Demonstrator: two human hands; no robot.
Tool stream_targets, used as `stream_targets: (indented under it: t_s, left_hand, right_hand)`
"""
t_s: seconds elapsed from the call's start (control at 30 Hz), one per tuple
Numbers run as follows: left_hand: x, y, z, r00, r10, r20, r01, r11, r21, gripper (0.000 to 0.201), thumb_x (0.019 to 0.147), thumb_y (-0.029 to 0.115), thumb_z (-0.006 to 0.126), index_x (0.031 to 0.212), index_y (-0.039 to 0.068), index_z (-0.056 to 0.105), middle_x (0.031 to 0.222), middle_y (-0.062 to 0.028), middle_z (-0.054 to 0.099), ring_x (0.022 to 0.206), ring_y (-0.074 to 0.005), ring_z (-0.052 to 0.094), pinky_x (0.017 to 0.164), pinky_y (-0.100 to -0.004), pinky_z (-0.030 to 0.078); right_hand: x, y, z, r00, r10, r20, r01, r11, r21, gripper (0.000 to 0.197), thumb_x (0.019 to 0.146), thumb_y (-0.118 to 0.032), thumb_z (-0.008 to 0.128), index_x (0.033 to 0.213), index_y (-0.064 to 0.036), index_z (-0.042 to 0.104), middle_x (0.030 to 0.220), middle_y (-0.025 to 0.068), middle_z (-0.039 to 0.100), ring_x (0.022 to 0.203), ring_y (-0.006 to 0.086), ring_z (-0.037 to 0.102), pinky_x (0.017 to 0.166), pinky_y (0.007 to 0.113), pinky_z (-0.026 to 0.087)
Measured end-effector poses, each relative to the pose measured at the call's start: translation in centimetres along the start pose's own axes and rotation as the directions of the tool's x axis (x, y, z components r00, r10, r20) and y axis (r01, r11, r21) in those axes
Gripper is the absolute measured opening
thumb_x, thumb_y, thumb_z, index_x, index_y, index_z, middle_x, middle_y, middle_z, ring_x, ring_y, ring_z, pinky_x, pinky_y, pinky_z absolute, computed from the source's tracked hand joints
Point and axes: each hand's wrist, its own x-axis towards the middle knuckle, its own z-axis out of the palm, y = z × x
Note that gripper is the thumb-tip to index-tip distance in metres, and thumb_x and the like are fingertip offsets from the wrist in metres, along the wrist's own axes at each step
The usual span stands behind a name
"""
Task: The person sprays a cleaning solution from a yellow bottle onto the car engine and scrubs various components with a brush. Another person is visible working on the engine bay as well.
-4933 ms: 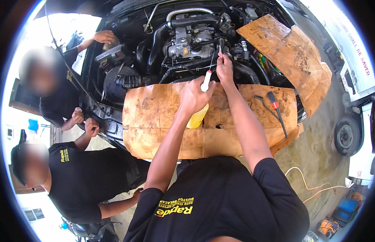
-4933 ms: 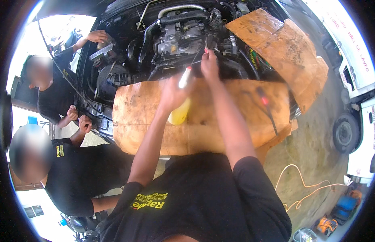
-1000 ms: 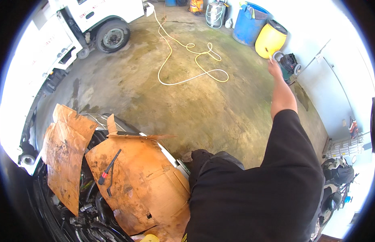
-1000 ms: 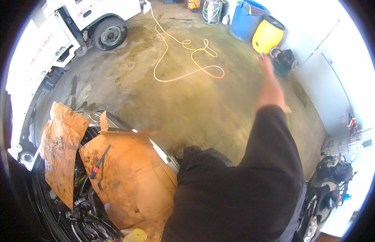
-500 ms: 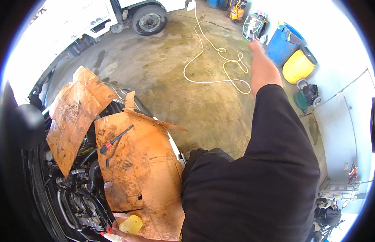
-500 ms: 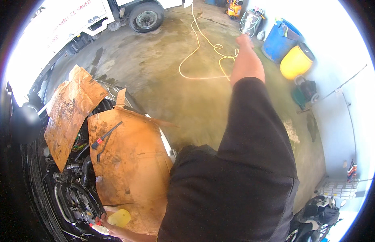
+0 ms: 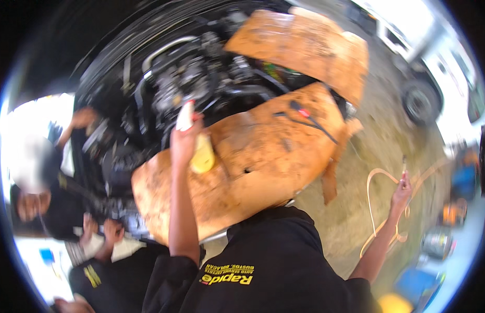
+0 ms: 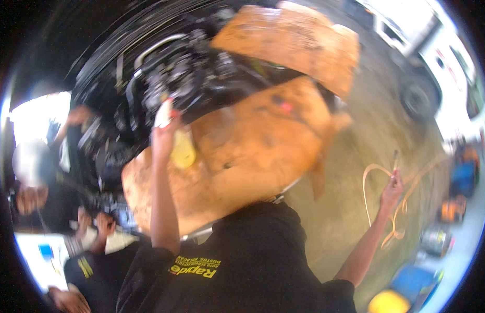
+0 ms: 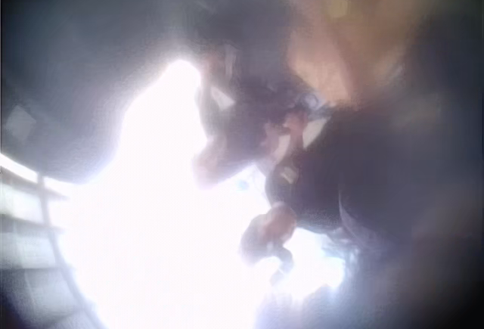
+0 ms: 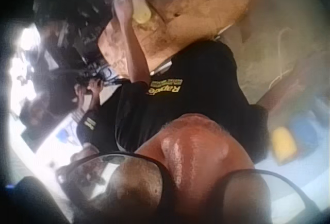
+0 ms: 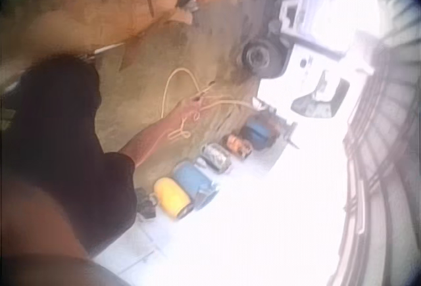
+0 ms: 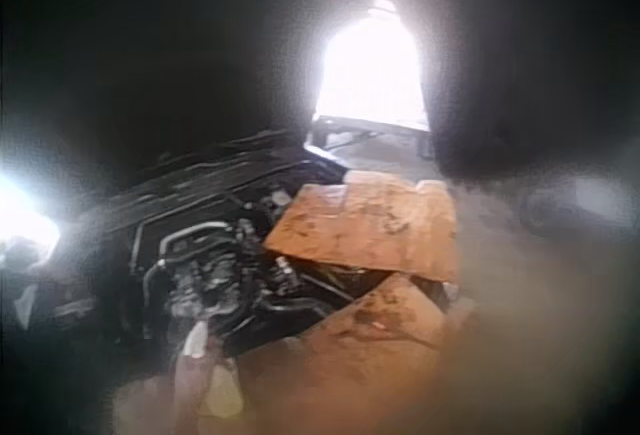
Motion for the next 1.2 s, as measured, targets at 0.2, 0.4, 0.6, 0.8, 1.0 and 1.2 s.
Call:
stream_targets:
  t_s: [0.2, 0.4, 0.6, 0.8, 1.0, 1.2]
  left_hand:
    - [-1.0, 1.4, -0.6, 0.994, -0.034, -0.103, 0.049, 0.989, 0.142, 0.022, 0.095, 0.015, 0.065, 0.109, -0.002, 0.070, 0.083, -0.0092, 0.074, 0.077, -0.0184, 0.078, 0.076, -0.0335, 0.058]
    - [-2.1, 2.0, -0.4, 0.983, -0.017, -0.182, 0.054, 0.979, 0.197, 0.023, 0.092, 0.015, 0.063, 0.109, 0.001, 0.069, 0.081, -0.0135, 0.076, 0.079, -0.0228, 0.081, 0.080, -0.0375, 0.059]
    - [-2.0, 2.1, -0.5, 0.980, -0.041, -0.193, 0.079, 0.979, 0.190, 0.022, 0.092, 0.018, 0.065, 0.109, 0.004, 0.069, 0.080, -0.0133, 0.077, 0.081, -0.0261, 0.079, 0.079, -0.0392, 0.058]
    - [-0.1, 1.8, -1.6, 0.972, -0.190, -0.137, 0.205, 0.973, 0.108, 0.026, 0.092, 0.019, 0.067, 0.110, 0.001, 0.069, 0.078, -0.0168, 0.074, 0.077, -0.0308, 0.077, 0.077, -0.0416, 0.057]
    - [2.2, 1.8, -2.1, 0.972, -0.232, -0.038, 0.235, 0.955, 0.178, 0.026, 0.094, 0.020, 0.069, 0.110, -0.001, 0.070, 0.075, -0.0208, 0.071, 0.072, -0.0380, 0.074, 0.071, -0.0451, 0.055]
    - [2.6, 1.5, -2.9, 0.951, -0.310, 0.009, 0.309, 0.948, 0.074, 0.027, 0.096, 0.022, 0.069, 0.113, 0.002, 0.069, 0.083, -0.0199, 0.074, 0.081, -0.0377, 0.077, 0.075, -0.0447, 0.057]
  right_hand:
    - [-1.8, -33.8, 20.1, 0.729, -0.654, 0.202, 0.543, 0.732, 0.412, 0.040, 0.115, -0.015, 0.056, 0.152, -0.0029, 0.062, 0.150, 0.0191, 0.067, 0.136, 0.0290, 0.066, 0.117, 0.039, 0.048]
    - [-4.7, -55.5, 33.8, 0.591, -0.681, 0.433, 0.688, 0.705, 0.170, 0.023, 0.109, -0.035, 0.062, 0.129, -0.0304, 0.071, 0.118, 0.0140, 0.079, 0.115, 0.0402, 0.074, 0.101, 0.050, 0.055]
    - [-2.3, -60.9, 45.0, 0.465, -0.682, 0.565, 0.800, 0.596, 0.061, 0.023, 0.105, -0.041, 0.063, 0.126, -0.0303, 0.060, 0.111, 0.0152, 0.080, 0.106, 0.0434, 0.076, 0.095, 0.057, 0.056]
    - [-3.0, -61.3, 49.4, 0.477, -0.798, 0.369, 0.822, 0.553, 0.133, 0.016, 0.102, -0.028, 0.068, 0.116, -0.0271, 0.063, 0.099, 0.0051, 0.079, 0.092, 0.0379, 0.077, 0.080, 0.058, 0.058]
    - [-2.4, -61.9, 49.6, 0.437, -0.758, 0.485, 0.800, 0.573, 0.175, 0.018, 0.104, -0.034, 0.071, 0.121, -0.0267, 0.073, 0.103, 0.0069, 0.079, 0.102, 0.0350, 0.076, 0.087, 0.050, 0.057]
    - [-3.8, -61.9, 47.8, 0.590, -0.522, 0.616, 0.535, 0.824, 0.186, 0.016, 0.102, -0.028, 0.076, 0.114, -0.0193, 0.080, 0.089, 0.0074, 0.074, 0.083, 0.0241, 0.069, 0.078, 0.042, 0.051]
